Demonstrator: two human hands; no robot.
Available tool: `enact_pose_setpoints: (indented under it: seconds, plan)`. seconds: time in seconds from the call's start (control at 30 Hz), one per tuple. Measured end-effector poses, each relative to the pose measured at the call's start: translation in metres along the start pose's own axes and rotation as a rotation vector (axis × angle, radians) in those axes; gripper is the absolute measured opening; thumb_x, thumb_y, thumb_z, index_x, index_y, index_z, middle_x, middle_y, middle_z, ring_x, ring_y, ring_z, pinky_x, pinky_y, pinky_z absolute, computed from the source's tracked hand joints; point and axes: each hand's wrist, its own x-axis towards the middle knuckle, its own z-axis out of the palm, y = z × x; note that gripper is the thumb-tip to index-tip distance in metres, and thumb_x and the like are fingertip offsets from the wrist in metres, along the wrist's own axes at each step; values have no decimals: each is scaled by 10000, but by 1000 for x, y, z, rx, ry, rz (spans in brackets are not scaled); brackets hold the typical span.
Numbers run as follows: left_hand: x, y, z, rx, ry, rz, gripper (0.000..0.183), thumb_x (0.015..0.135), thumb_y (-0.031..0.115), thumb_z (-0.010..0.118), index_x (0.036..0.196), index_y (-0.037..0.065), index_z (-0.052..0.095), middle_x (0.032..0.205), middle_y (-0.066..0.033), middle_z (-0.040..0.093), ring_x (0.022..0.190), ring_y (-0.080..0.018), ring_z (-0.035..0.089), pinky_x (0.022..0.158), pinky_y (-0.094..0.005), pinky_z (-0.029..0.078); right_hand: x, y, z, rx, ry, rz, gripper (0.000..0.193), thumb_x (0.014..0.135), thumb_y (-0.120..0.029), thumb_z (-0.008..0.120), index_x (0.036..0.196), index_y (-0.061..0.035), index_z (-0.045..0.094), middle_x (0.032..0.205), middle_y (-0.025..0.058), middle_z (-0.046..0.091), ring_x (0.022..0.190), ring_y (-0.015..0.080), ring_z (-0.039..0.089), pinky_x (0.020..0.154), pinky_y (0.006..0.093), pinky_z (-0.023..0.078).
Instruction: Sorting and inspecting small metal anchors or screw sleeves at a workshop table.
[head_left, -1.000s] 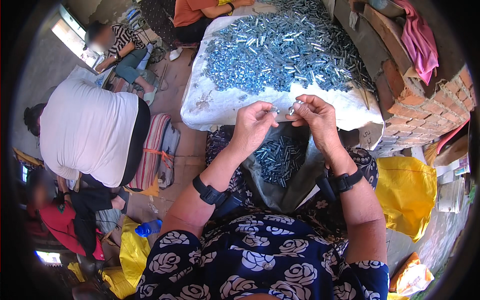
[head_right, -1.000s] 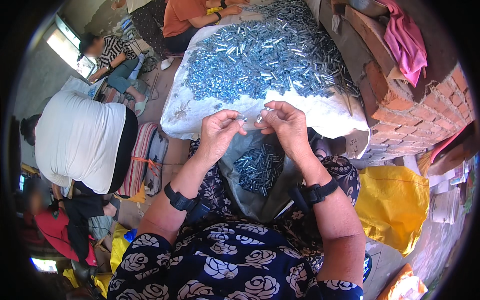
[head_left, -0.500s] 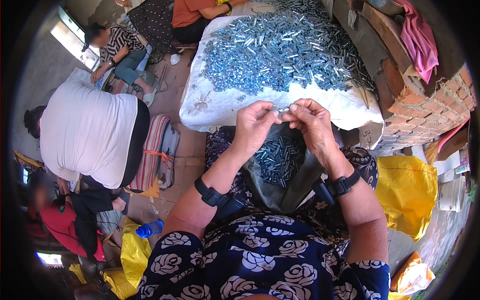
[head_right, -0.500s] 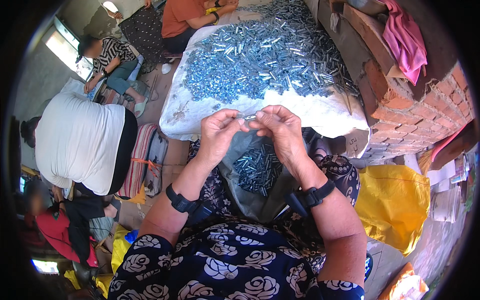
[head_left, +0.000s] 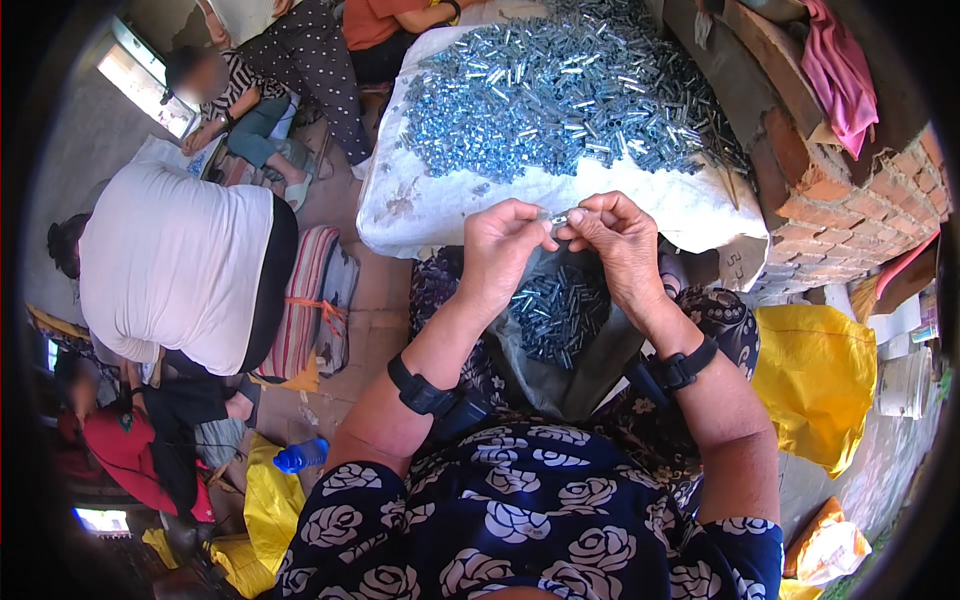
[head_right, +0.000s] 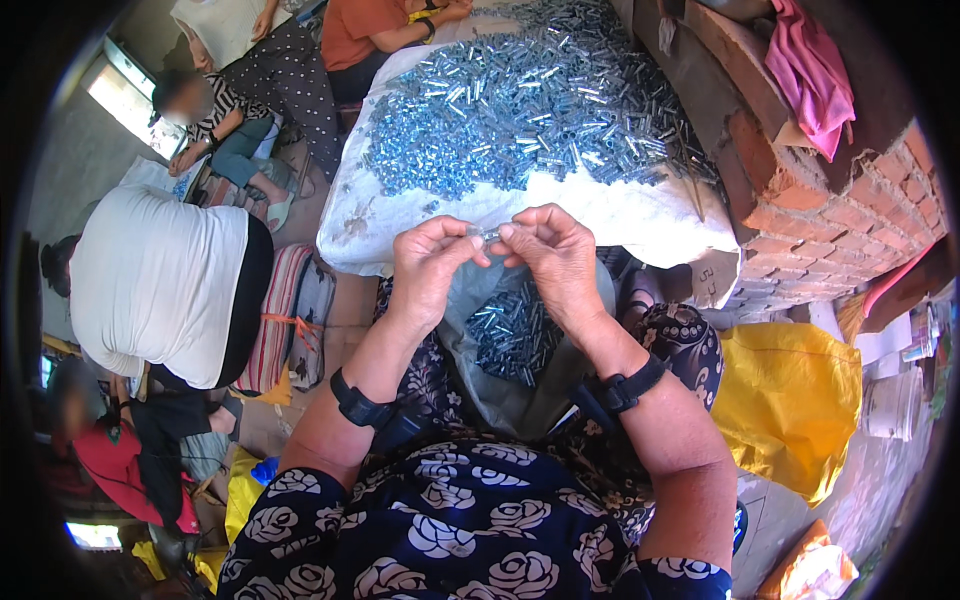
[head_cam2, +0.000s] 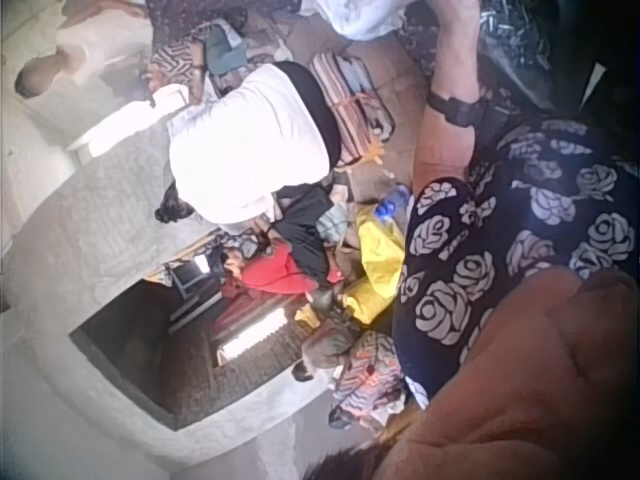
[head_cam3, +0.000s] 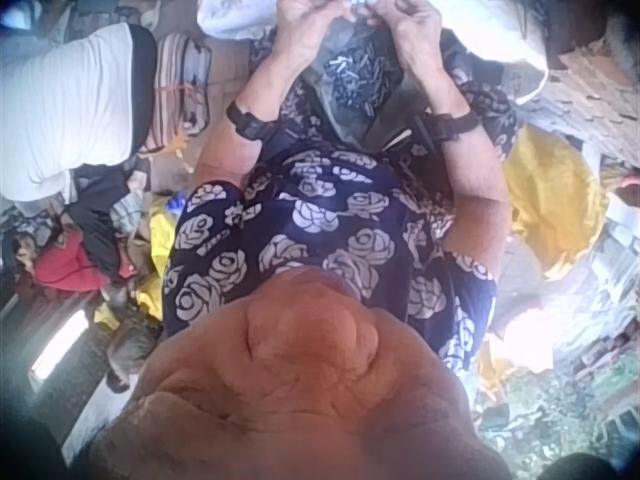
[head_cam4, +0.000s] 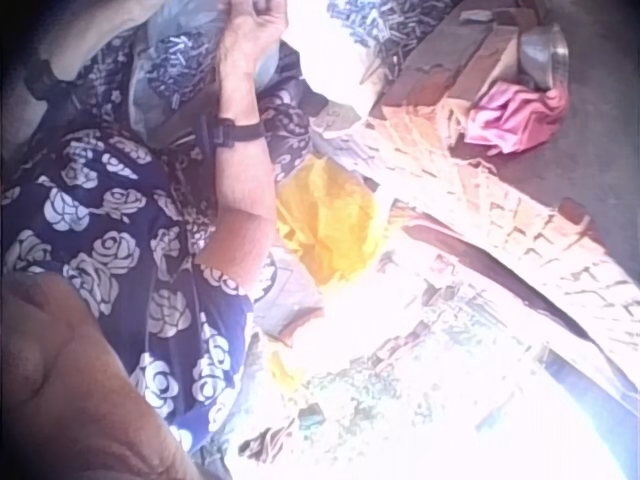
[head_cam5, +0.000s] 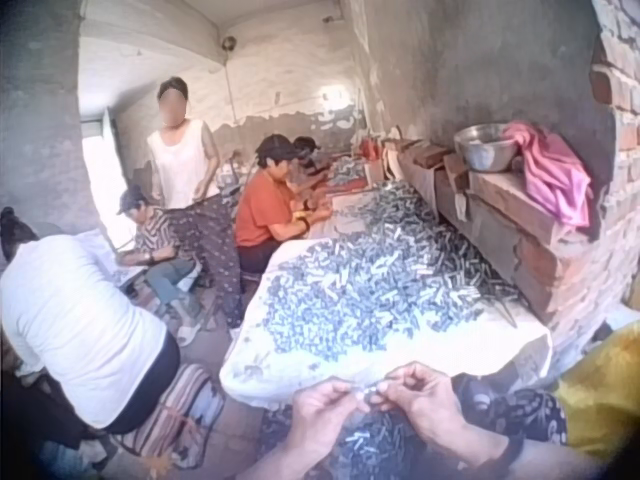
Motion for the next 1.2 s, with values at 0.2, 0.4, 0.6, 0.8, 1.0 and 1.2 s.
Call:
enact_pose_setpoints:
  seconds: [0.2, 0.4, 0.6, 0.8, 1.0, 1.2]
  plan:
    - [2, -2, 1, -86, 5, 1, 79, 802, -13, 631, 875, -30, 607, 767, -76, 630, 653, -143, 610, 671, -262, 482, 1, 4, 0, 18, -2, -5, 119, 838, -33, 656, 933, -3, 590, 806, 93, 669, 715, 157, 667, 586, 237, 513]
    - [3, 3, -4, -76, -69, -30, 138, 823, 9, 627, 956, -20, 605, 795, -57, 625, 676, -116, 579, 661, -241, 465, 4, 1, -5, 110, -17, 176, 120, 827, -32, 665, 921, -10, 593, 807, 100, 672, 707, 172, 677, 579, 233, 528]
    - [0, -9, -13, -244, -292, -80, 157, 853, 30, 612, 1006, -8, 604, 877, -51, 620, 717, -99, 550, 622, -220, 439, -5, -1, -13, 264, -110, 297, 88, 843, -41, 648, 917, -29, 601, 812, 110, 674, 711, 177, 678, 577, 238, 535]
    - [-1, -13, -16, -199, -317, -86, 142, 852, 8, 607, 994, -1, 609, 858, -42, 618, 688, -75, 537, 568, -191, 413, -7, -2, -11, 369, -111, 399, 55, 867, -56, 619, 910, -26, 602, 757, 89, 663, 646, 150, 661, 576, 244, 547]
    - [-1, -9, -12, -86, -310, -3, 149, 838, -1, 630, 985, 5, 611, 819, -47, 625, 618, -70, 526, 556, -194, 422, -5, 1, -16, 469, -181, 417, 68, 857, -62, 638, 902, -36, 595, 813, 85, 663, 687, 152, 668, 589, 243, 555]
    - [-9, -5, -9, -109, -295, -5, 130, 850, 6, 622, 979, -3, 609, 812, -67, 630, 625, -83, 548, 595, -217, 462, -2, -4, -20, 332, -193, 389, 81, 847, -57, 649, 907, -27, 602, 791, 80, 661, 670, 143, 661, 585, 229, 543]
